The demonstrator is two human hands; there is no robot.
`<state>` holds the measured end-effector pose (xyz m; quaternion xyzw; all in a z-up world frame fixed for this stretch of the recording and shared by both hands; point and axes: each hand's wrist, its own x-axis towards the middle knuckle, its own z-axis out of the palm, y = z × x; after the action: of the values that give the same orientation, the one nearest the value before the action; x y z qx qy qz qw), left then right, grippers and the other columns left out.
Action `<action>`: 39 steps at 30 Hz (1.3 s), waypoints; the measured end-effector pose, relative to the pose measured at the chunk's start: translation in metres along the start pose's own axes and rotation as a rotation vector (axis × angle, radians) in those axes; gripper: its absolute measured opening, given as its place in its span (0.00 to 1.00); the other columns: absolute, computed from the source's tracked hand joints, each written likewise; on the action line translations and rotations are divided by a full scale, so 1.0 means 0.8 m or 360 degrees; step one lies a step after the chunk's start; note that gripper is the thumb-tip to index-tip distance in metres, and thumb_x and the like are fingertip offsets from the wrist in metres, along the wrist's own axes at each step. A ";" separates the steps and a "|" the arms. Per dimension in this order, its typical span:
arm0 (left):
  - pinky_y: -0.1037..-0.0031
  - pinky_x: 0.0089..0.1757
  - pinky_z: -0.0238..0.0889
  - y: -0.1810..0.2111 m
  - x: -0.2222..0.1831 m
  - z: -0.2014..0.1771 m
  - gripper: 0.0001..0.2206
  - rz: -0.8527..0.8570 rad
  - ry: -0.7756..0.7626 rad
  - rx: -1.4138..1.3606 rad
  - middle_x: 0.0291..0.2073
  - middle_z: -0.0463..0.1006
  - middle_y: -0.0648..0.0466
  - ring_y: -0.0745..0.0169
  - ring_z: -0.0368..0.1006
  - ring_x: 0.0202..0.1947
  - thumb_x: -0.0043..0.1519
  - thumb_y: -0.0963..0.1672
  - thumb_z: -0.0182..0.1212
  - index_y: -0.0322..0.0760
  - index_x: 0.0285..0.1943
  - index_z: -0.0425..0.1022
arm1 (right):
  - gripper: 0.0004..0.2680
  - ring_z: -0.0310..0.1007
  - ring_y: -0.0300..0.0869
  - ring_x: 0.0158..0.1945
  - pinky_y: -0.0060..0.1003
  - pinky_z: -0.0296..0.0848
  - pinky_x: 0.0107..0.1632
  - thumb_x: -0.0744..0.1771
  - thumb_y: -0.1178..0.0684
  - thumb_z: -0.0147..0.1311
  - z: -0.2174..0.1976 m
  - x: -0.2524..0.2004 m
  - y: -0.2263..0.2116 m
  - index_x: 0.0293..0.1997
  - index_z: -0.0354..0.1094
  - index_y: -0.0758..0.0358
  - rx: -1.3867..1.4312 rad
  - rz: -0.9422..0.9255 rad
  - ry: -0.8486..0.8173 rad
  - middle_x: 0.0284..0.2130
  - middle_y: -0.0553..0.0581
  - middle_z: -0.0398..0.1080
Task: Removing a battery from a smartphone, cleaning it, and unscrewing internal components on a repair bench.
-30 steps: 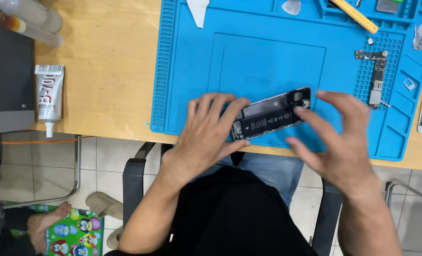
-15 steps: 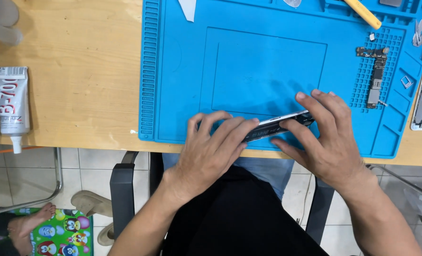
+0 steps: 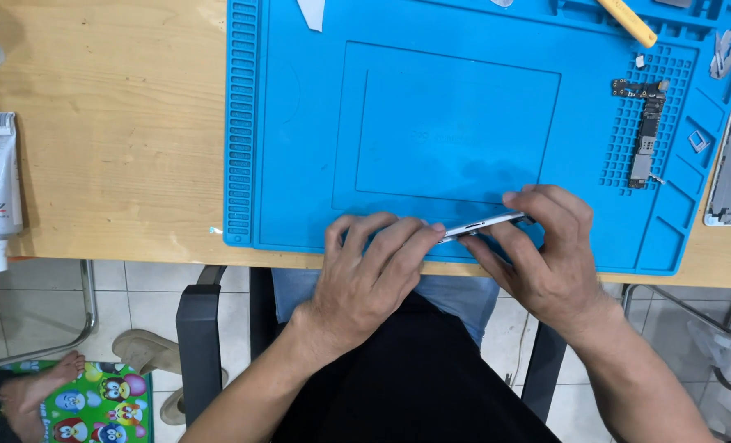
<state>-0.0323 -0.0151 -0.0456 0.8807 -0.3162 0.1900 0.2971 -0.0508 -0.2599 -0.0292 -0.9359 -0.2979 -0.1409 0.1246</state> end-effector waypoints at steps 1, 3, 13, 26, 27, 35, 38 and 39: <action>0.65 0.44 0.61 -0.001 0.001 0.001 0.15 -0.0001 0.0003 0.0002 0.49 0.79 0.60 0.59 0.77 0.46 0.70 0.40 0.68 0.45 0.62 0.70 | 0.14 0.66 0.61 0.55 0.53 0.72 0.57 0.67 0.50 0.73 0.002 -0.001 0.001 0.44 0.68 0.66 0.0000 -0.0003 0.0001 0.53 0.69 0.61; 0.65 0.44 0.61 -0.002 0.000 0.002 0.16 0.0033 0.0041 -0.0001 0.49 0.78 0.60 0.60 0.77 0.44 0.68 0.37 0.66 0.44 0.62 0.70 | 0.15 0.67 0.62 0.54 0.54 0.71 0.57 0.67 0.50 0.74 0.004 -0.004 0.000 0.45 0.67 0.65 0.0009 0.0013 0.0027 0.53 0.68 0.60; 0.49 0.47 0.60 -0.014 0.013 -0.001 0.34 -0.0014 -0.0278 -0.0258 0.44 0.72 0.45 0.42 0.72 0.45 0.56 0.44 0.75 0.35 0.72 0.63 | 0.15 0.68 0.69 0.61 0.67 0.72 0.61 0.60 0.58 0.73 0.032 -0.011 -0.002 0.48 0.75 0.53 0.0103 0.0068 0.0386 0.56 0.65 0.64; 0.54 0.53 0.60 -0.015 0.047 -0.011 0.22 0.0015 -0.0611 0.0006 0.63 0.67 0.45 0.43 0.64 0.60 0.64 0.51 0.64 0.43 0.64 0.67 | 0.12 0.66 0.60 0.67 0.53 0.72 0.69 0.70 0.55 0.56 0.011 -0.028 0.008 0.59 0.62 0.64 0.0675 0.0791 0.0953 0.61 0.69 0.63; 0.54 0.52 0.60 -0.011 0.046 -0.010 0.21 -0.0017 -0.0607 0.0031 0.63 0.66 0.43 0.43 0.63 0.61 0.63 0.50 0.64 0.43 0.63 0.68 | 0.11 0.67 0.59 0.66 0.52 0.72 0.68 0.70 0.54 0.54 0.012 -0.028 0.009 0.58 0.63 0.64 0.0753 0.0840 0.1023 0.59 0.67 0.64; 0.54 0.51 0.60 -0.009 0.050 -0.002 0.25 -0.0051 -0.0592 0.0093 0.59 0.68 0.42 0.41 0.65 0.57 0.60 0.54 0.68 0.39 0.59 0.69 | 0.08 0.71 0.58 0.60 0.49 0.73 0.63 0.71 0.55 0.52 0.003 -0.022 0.004 0.51 0.68 0.70 0.0835 0.0881 0.0925 0.54 0.70 0.69; 0.55 0.50 0.59 -0.016 0.054 -0.009 0.26 -0.0018 -0.0568 0.0025 0.56 0.69 0.42 0.41 0.65 0.56 0.57 0.53 0.73 0.37 0.56 0.69 | 0.09 0.70 0.60 0.61 0.50 0.72 0.64 0.71 0.56 0.51 0.007 -0.020 0.000 0.51 0.66 0.74 0.0844 0.0877 0.0920 0.54 0.73 0.67; 0.55 0.51 0.60 -0.018 0.058 -0.009 0.26 0.0031 -0.0549 -0.0029 0.55 0.70 0.42 0.41 0.65 0.56 0.55 0.53 0.74 0.37 0.54 0.69 | 0.09 0.70 0.63 0.62 0.52 0.73 0.64 0.72 0.56 0.50 0.008 -0.022 0.001 0.52 0.65 0.76 0.0835 0.0898 0.0928 0.54 0.75 0.66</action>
<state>0.0104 -0.0218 -0.0215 0.8944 -0.3727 0.0362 0.2447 -0.0629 -0.2679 -0.0409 -0.8387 -0.0105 -0.2784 0.4680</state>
